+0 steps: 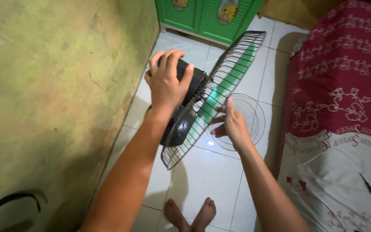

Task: The person disassembles a standing electric fan by removing the front grille, fan blades, and rear grille. They then reassemble the fan by attaching the blades and grilles back onto the motor housing.

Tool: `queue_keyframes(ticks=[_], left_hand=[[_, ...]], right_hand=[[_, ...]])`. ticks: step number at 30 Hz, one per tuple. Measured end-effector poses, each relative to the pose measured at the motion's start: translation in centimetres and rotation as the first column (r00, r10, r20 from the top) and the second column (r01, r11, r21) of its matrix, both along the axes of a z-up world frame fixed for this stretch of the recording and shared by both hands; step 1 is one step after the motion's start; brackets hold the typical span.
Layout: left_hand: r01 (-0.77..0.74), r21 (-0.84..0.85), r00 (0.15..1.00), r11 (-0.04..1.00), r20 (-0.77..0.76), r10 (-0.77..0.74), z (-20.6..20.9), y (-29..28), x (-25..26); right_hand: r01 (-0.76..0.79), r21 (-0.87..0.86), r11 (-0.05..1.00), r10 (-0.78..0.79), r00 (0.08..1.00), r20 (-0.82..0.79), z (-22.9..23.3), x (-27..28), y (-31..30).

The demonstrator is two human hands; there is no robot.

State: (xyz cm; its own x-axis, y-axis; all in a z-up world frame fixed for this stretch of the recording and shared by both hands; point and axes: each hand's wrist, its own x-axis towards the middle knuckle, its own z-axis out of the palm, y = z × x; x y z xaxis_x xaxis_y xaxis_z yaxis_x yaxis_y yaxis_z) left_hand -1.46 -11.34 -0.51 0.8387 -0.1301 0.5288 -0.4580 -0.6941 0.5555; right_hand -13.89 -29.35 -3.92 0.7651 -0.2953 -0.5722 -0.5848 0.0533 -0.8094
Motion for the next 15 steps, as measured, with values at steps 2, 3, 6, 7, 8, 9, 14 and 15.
queue_keyframes(ticks=[2, 3, 6, 7, 8, 9, 14, 15], left_hand=[[-0.006, 0.016, 1.0, 1.0, -0.009, 0.006, -0.1, 0.2, 0.4], [-0.007, 0.024, 1.0, 1.0, -0.019, 0.007, -0.1, 0.3, 0.4], [0.065, 0.001, 0.998, 0.998, -0.024, -0.065, -0.2, 1.3, 0.9], [0.103, -0.024, 0.994, 0.994, 0.036, -0.102, -0.2, 1.8, 1.3], [0.143, -0.047, 0.986, 0.989, 0.097, -0.138, -0.2, 2.2, 1.7], [0.183, -0.068, 0.973, 0.981, 0.155, -0.171, -0.4, 2.5, 2.0], [-0.02, -0.266, 0.994, 0.964, -0.106, -0.009, -5.4, 7.3, -0.8], [-0.037, -0.394, 0.987, 0.918, -0.157, -0.027, -7.1, 8.3, -1.9]], right_hand=[[-0.058, -0.103, 0.993, 0.051, 0.996, -0.071, 0.0, -0.8, -0.1], [-0.064, -0.09, 0.994, 0.057, 0.995, -0.076, -0.1, -1.4, -0.3], [-0.074, -0.066, 0.995, 0.066, 0.99, -0.122, -1.1, -3.3, -1.4], [-0.075, -0.065, 0.995, 0.064, 0.986, -0.156, -1.5, -3.8, -2.0], [-0.076, -0.063, 0.995, 0.062, 0.98, -0.19, -2.1, -4.3, -2.8], [-0.072, -0.067, 0.995, 0.056, 0.976, -0.208, -2.8, -5.0, -3.7], [-0.071, -0.057, 0.996, 0.051, 0.955, -0.291, -8.1, -8.2, -9.4], [-0.072, -0.048, 0.996, 0.054, 0.952, -0.303, -9.6, -8.7, -10.7]])
